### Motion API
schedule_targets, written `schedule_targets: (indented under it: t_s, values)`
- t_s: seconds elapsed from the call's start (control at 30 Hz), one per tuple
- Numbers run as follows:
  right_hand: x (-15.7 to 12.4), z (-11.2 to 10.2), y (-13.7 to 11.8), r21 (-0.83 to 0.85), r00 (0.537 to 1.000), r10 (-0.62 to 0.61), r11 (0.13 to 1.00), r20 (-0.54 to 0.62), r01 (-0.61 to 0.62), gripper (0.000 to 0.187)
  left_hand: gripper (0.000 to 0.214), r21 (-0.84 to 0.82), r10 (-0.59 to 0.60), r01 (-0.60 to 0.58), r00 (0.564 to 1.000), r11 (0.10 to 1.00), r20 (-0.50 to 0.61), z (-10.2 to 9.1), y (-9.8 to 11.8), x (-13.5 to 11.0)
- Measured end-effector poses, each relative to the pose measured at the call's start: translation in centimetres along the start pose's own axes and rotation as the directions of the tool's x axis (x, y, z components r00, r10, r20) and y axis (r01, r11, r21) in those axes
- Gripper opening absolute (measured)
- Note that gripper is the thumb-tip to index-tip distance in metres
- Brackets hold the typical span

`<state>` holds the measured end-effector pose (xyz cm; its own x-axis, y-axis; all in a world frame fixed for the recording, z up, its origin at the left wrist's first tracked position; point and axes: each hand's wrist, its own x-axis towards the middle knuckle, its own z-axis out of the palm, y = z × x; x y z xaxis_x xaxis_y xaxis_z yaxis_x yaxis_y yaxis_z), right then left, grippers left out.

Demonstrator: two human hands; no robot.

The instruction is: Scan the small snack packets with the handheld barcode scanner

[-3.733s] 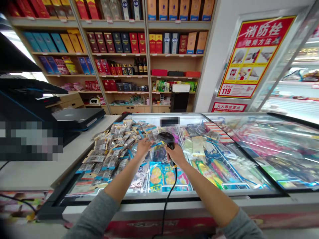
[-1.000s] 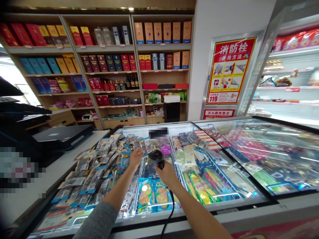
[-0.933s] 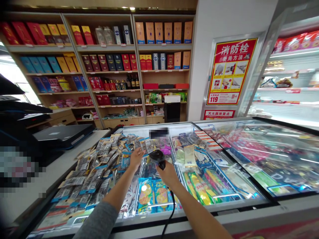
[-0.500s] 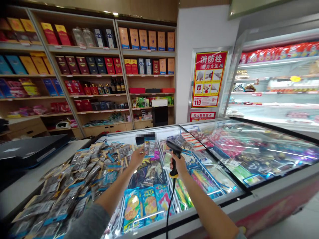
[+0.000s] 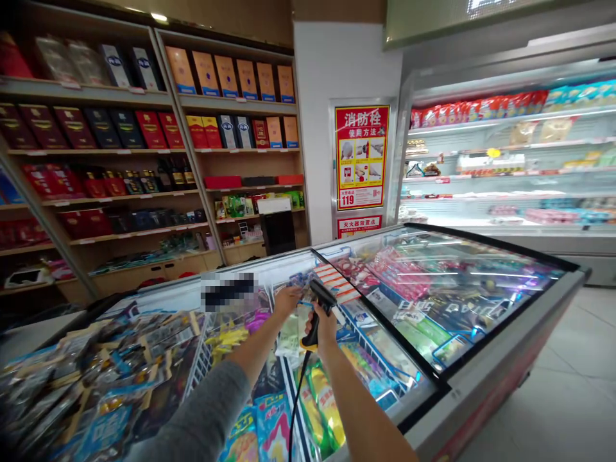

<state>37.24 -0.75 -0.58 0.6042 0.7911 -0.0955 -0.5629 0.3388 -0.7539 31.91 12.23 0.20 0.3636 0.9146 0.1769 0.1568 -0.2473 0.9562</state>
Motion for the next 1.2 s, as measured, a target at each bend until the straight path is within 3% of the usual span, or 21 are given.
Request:
schedule_targets:
  t_s: [0.2,0.3,0.37,0.47,0.6,0.77,1.0,1.1,1.2]
  values:
    - [-0.1,0.5,0.0,0.014,0.996,0.047,0.999,-0.081,-0.046,0.05,0.012,0.265,0.105,-0.142,0.983,0.954,0.151,0.0,0.5,0.2]
    - [-0.7,0.8,-0.4,0.005,0.997,0.046,0.999,-0.054,-0.046,0.049,0.015,0.353,0.179,-0.235,0.966,0.906,0.185,-1.8,1.3,-0.7]
    - [-1.2,0.9,-0.7,-0.011,0.999,0.042,0.999,-0.017,-0.042,0.049,0.02,0.37,0.207,-0.262,0.961,0.891,0.184,-4.2,2.0,-1.8]
    - [-2.4,1.0,-0.6,-0.042,0.996,0.039,0.998,0.074,-0.036,0.047,0.024,0.42,0.233,-0.285,0.957,0.862,0.171,-9.9,3.1,-4.3]
    - [-4.4,2.3,0.8,-0.059,0.98,0.067,0.997,0.186,-0.057,0.046,0.027,0.583,0.202,-0.226,0.973,0.78,0.107,-19.4,4.4,-8.6]
    - [-9.0,8.4,4.6,-0.132,0.924,0.175,0.982,0.339,-0.137,0.044,0.028,0.75,0.143,-0.033,0.986,0.66,-0.082,-30.1,4.6,-13.4]
    - [-17.5,18.2,11.1,-0.339,0.728,0.345,0.927,0.593,-0.163,0.039,0.037,0.791,0.106,0.22,0.936,0.57,-0.337,-41.7,3.1,-20.5]
    - [-20.6,20.7,13.6,-0.42,0.622,0.418,0.894,0.662,-0.154,0.038,0.049,0.797,0.022,0.335,0.917,0.502,-0.399,-46.3,2.1,-23.5]
    - [-23.0,22.4,15.6,-0.515,0.549,0.485,0.85,0.681,-0.113,0.036,0.051,0.798,-0.133,0.483,0.874,0.361,-0.468,-49.8,0.8,-25.6]
